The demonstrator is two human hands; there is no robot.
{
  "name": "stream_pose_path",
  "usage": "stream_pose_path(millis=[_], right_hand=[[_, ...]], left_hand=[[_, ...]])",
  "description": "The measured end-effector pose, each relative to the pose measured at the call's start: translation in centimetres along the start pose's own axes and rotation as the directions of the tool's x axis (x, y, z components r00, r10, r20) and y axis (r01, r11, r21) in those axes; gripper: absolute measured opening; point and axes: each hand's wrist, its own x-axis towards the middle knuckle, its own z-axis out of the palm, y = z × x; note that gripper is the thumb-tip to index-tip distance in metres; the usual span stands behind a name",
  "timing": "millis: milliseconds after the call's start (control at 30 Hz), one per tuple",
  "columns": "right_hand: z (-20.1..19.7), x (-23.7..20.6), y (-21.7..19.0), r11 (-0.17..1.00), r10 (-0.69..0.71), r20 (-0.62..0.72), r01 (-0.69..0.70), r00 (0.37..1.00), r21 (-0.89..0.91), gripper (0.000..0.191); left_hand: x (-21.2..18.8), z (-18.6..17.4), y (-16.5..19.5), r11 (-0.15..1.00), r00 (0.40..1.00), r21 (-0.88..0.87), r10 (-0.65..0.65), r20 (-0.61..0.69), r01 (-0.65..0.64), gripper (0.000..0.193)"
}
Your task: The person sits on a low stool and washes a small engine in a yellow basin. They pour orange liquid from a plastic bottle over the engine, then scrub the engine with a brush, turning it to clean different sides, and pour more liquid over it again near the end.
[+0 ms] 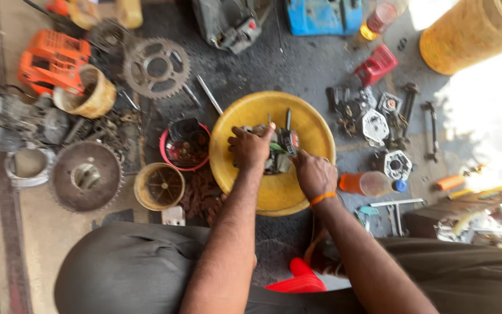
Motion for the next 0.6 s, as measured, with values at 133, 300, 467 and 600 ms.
stream_pose_path(millis=[133,300,467,600], right_hand=[[-1.0,0.1,-0.7,0.986,0.061,0.141,-0.082,0.988,0.147,0.039],[-1.4,1.4,-0.3,0.828,-0.046,0.324,-0.145,0.945,0.541,0.039],[-1.5,-0.8,-0.6,0.995,0.003,-0.055,-0.009,0.998,-0.103,0.03],[-0.8,-1.0,-0.2,0.986,0.09,-0.059,-0.098,0.994,-0.137,0.036]], left_hand=[[0.0,-0.2,0.2,1.0,1.0,0.003,-0.01,0.018,0.01,0.121],[0.4,0.2,-0.2,1.0,1.0,0.011,0.005,0.022,-0.006,0.119],[-0.3,0.6,0.1,0.998,0.995,0.029,0.056,-0.085,-0.053,0.118],[-1.0,0.2,1.0,0.999,0.995,0.0,0.054,-0.082,-0.054,0.125]])
